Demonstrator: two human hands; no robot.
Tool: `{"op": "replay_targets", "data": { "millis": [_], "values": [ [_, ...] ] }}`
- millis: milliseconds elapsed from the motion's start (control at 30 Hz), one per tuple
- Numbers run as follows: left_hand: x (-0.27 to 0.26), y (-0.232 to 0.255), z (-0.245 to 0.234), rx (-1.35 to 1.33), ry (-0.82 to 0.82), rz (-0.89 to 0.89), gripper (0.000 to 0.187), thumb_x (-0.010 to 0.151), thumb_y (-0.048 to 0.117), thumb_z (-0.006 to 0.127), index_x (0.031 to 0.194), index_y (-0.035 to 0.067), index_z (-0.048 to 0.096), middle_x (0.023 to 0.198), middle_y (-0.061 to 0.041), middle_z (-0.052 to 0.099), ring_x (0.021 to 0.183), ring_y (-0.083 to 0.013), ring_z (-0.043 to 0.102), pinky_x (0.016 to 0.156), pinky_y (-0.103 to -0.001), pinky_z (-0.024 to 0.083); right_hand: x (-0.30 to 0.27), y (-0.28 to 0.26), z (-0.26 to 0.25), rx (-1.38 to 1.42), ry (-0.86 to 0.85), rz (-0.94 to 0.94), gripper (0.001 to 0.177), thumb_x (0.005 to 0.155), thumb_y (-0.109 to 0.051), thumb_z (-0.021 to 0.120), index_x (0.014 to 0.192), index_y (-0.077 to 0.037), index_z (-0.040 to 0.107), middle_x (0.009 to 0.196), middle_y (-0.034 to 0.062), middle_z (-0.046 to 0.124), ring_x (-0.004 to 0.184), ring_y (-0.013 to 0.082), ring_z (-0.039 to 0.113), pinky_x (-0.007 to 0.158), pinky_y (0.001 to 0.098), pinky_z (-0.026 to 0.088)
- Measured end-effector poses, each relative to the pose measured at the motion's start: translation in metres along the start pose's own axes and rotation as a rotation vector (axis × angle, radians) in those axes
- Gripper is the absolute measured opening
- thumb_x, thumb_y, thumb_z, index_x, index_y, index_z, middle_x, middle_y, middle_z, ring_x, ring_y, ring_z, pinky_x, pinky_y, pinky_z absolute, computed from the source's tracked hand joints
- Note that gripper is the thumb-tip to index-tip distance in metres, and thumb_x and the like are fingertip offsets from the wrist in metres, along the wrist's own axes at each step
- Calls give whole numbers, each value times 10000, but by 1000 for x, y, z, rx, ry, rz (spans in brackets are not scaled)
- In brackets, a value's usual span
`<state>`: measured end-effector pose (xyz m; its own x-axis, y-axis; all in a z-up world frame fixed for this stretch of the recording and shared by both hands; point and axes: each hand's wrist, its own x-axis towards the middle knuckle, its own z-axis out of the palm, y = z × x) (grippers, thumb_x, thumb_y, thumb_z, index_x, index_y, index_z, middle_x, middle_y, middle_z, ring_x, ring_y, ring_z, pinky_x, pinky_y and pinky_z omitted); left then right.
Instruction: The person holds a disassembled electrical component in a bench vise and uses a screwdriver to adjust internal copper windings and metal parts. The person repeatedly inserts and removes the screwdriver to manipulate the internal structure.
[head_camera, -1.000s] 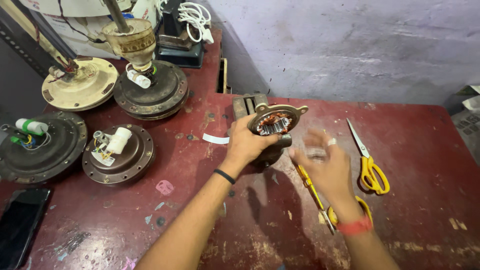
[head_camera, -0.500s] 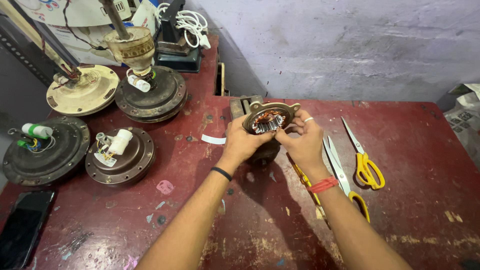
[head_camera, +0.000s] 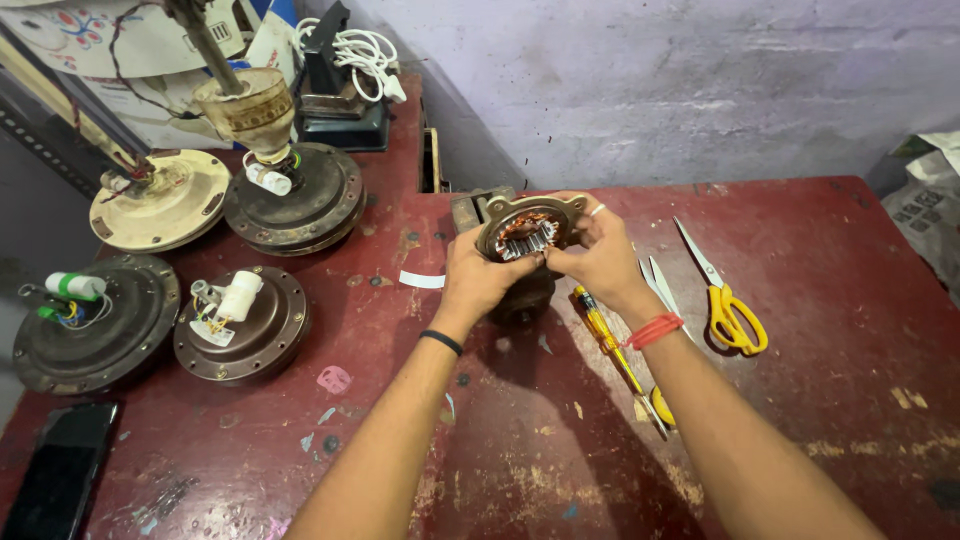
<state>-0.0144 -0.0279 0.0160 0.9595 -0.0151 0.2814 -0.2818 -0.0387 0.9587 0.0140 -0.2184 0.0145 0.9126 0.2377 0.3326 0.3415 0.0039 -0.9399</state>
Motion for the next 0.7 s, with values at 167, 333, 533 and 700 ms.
{"op": "replay_targets", "data": {
  "millis": [167, 333, 533, 700],
  "values": [
    [2, -5, 0, -22, 1, 4, 370, 731, 109, 870, 1078, 33, 766, 1000, -39, 806, 890, -82, 724, 818, -268, 584, 7, 15, -5, -32, -20, 70, 517, 744, 70, 754, 1231, -33, 614, 1118, 30, 716, 1012, 98, 673, 912, 282, 559],
    [3, -1, -1, 15, -15, -28, 363, 726, 102, 871, 1074, 48, 779, 984, -27, 811, 883, -77, 732, 807, -266, 580, 6, 22, -9, -18, -51, 63, 515, 730, 76, 745, 1221, -31, 632, 1082, 32, 727, 978, 105, 679, 913, 285, 557],
    [5, -7, -2, 13, -33, -80, 334, 734, 100, 866, 1055, 50, 792, 956, -36, 819, 856, -84, 731, 787, -277, 590, 10, 28, -15, 14, -102, 16, 520, 744, 89, 738, 1243, 0, 624, 1133, 50, 724, 1027, 108, 683, 937, 287, 558],
    [7, -16, -2, -52, -68, -14, 365, 746, 86, 857, 1098, 52, 768, 998, -21, 809, 896, -70, 718, 827, -269, 589, 12, 30, -20, -5, -143, -7, 561, 751, 104, 783, 1277, 20, 609, 1176, 62, 720, 1064, 117, 680, 955, 295, 565]
  ]
}}
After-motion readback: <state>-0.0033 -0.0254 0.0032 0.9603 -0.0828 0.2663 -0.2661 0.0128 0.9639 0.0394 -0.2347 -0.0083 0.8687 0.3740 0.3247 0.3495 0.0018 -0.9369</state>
